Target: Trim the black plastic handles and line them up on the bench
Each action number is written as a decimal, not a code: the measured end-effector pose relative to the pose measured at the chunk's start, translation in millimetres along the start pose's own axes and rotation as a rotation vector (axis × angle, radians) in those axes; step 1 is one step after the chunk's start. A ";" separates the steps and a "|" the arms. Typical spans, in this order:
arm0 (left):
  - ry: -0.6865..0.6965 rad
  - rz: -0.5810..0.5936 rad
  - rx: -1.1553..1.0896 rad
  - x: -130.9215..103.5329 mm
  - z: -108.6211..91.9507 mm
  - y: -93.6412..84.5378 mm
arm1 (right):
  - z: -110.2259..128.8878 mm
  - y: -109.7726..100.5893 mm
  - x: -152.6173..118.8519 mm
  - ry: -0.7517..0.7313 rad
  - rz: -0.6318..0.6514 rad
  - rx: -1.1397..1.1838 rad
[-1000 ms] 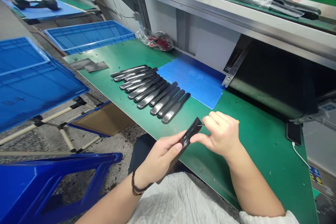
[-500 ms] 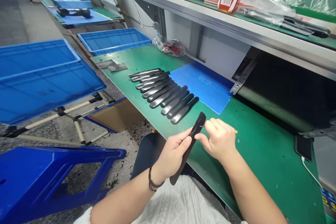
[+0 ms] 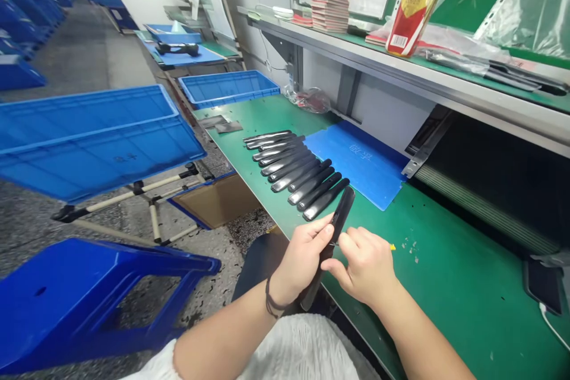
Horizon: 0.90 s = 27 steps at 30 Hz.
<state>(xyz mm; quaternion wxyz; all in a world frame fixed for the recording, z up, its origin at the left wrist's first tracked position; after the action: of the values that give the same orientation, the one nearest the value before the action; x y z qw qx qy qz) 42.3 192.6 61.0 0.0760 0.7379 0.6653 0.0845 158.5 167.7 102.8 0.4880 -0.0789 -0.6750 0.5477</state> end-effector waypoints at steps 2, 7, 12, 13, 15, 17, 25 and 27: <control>-0.008 -0.009 -0.006 -0.9 -0.3 -0.8 | 3.4 -0.5 0.9 -0.012 -0.007 -0.008; -0.043 -0.032 -0.034 1.6 1.8 -1.8 | 4.5 4.4 0.9 -0.051 -0.028 -0.036; -0.073 -0.052 -0.054 10.7 5.0 -3.8 | -1.2 12.7 -1.5 -0.009 -0.033 -0.033; -0.087 -0.055 -0.061 12.1 6.9 -4.1 | -1.8 13.9 -1.5 -0.002 -0.029 -0.036; -0.116 -0.062 -0.073 13.8 11.7 -4.8 | -2.6 16.1 -1.4 0.008 -0.020 -0.042; -0.139 -0.081 -0.071 14.7 16.1 -5.9 | -3.3 17.8 -1.4 0.012 -0.010 -0.046; -0.088 -0.132 -0.048 14.0 12.3 -5.8 | -1.9 15.3 -3.9 0.019 -0.020 -0.032; -0.081 -0.137 -0.067 12.2 10.0 -6.5 | 1.4 13.9 -3.6 0.008 -0.021 -0.023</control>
<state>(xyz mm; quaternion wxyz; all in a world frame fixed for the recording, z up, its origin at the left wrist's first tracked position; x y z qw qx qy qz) 39.5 205.3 50.1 0.1334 0.6904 0.7074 0.0714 153.4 169.9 89.6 0.4957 -0.0795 -0.6800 0.5344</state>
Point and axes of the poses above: each hand's wrist, its own x-axis towards the middle knuckle, its own y-axis out of the palm, z = x × y, the point moved 8 cm from there along x, towards the middle knuckle, and after that the axes turned 1 degree about -z, right-handed, at the moved point
